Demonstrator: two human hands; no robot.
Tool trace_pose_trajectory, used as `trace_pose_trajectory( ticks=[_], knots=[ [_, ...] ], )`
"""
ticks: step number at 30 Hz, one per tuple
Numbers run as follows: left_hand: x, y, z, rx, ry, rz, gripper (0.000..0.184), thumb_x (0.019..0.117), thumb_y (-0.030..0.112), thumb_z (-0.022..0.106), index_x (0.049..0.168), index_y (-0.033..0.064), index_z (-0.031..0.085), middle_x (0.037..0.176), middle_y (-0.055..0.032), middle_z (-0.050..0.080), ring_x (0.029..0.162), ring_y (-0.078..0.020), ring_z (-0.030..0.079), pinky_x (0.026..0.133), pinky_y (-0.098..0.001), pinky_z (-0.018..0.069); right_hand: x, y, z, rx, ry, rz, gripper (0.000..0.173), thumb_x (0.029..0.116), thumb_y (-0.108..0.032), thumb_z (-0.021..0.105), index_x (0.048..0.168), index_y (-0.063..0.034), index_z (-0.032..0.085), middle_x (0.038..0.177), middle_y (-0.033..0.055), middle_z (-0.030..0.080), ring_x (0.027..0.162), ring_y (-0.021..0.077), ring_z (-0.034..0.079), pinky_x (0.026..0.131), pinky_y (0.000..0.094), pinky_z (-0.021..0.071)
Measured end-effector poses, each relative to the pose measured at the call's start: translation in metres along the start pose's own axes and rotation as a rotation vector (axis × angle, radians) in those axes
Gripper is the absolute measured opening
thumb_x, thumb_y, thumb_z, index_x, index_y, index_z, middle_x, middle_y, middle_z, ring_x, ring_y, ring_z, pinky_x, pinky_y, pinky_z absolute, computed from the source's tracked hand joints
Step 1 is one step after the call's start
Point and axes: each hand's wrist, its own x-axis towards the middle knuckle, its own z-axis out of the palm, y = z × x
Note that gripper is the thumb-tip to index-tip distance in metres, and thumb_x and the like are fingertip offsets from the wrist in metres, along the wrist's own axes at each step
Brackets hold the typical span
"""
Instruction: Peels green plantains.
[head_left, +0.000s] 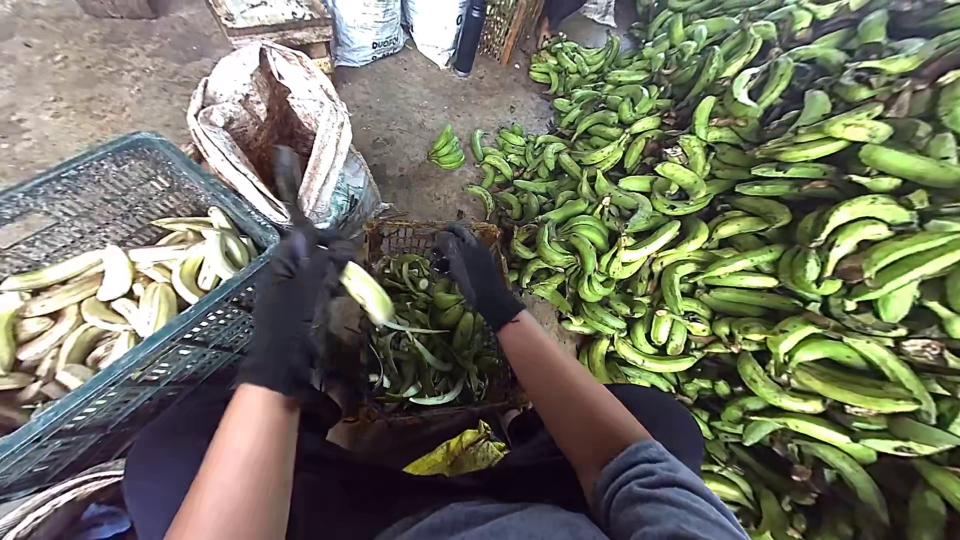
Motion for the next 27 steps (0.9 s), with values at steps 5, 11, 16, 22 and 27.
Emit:
trace_pose_trajectory(
  ticks=[5, 11, 16, 22, 27],
  knots=[
    [0.019, 0.039, -0.079, 0.342, 0.572, 0.338, 0.058, 0.0919, 0.026, 0.073, 0.139, 0.0055, 0.047, 0.125, -0.0023, 0.062, 0.1, -0.0061, 0.064, 0.084, -0.028, 0.0561, 0.027, 0.056, 0.016, -0.898, -0.159, 0.137, 0.045, 0.1034, -0.045, 0.05, 0.121, -0.0074, 0.066, 0.115, 0.0212, 0.069, 0.107, 0.0413, 0.066, 0.087, 0.0666, 0.0509],
    [0.017, 0.043, -0.054, 0.453, 0.53, 0.282, 0.042, 0.1071, 0.026, 0.051, 0.139, -0.0013, 0.051, 0.11, -0.013, 0.069, 0.092, -0.0164, 0.069, 0.083, -0.0382, 0.0592, 0.032, 0.068, 0.047, -1.307, -0.348, 0.399, 0.064, 0.0941, -0.053, 0.061, 0.124, 0.0028, 0.066, 0.138, 0.0294, 0.057, 0.132, 0.0469, 0.051, 0.105, 0.0678, 0.0404],
    [0.011, 0.006, 0.016, 0.294, 0.055, -0.016, 0.039, 0.101, 0.029, 0.066, 0.137, 0.016, 0.057, 0.097, -0.0097, 0.071, 0.075, -0.0209, 0.068, 0.066, -0.0432, 0.06, 0.044, 0.108, 0.036, -1.358, -0.283, 0.431, 0.061, 0.0858, -0.058, 0.068, 0.113, -0.0031, 0.07, 0.126, 0.0229, 0.066, 0.124, 0.0405, 0.059, 0.102, 0.064, 0.0436],
    [-0.008, -0.043, 0.076, -0.162, -0.227, -0.34, 0.035, 0.1032, 0.022, 0.061, 0.132, 0.003, 0.056, 0.099, -0.0075, 0.063, 0.075, -0.0108, 0.056, 0.069, -0.0284, 0.0498, 0.016, 0.104, -0.005, -1.197, -0.17, 0.27, 0.059, 0.0952, -0.055, 0.062, 0.129, -0.0064, 0.064, 0.12, 0.025, 0.068, 0.116, 0.0464, 0.063, 0.096, 0.0683, 0.0457],
    [-0.026, -0.071, 0.108, -0.276, -0.161, -0.611, 0.042, 0.1081, 0.027, 0.053, 0.141, 0.0017, 0.048, 0.105, -0.0123, 0.062, 0.084, -0.0164, 0.059, 0.073, -0.0327, 0.0519, -0.025, 0.084, -0.027, -0.875, -0.056, 0.086, 0.069, 0.1006, -0.049, 0.057, 0.147, 0.0009, 0.047, 0.129, 0.0314, 0.061, 0.121, 0.0488, 0.059, 0.1, 0.068, 0.0431]
  ],
)
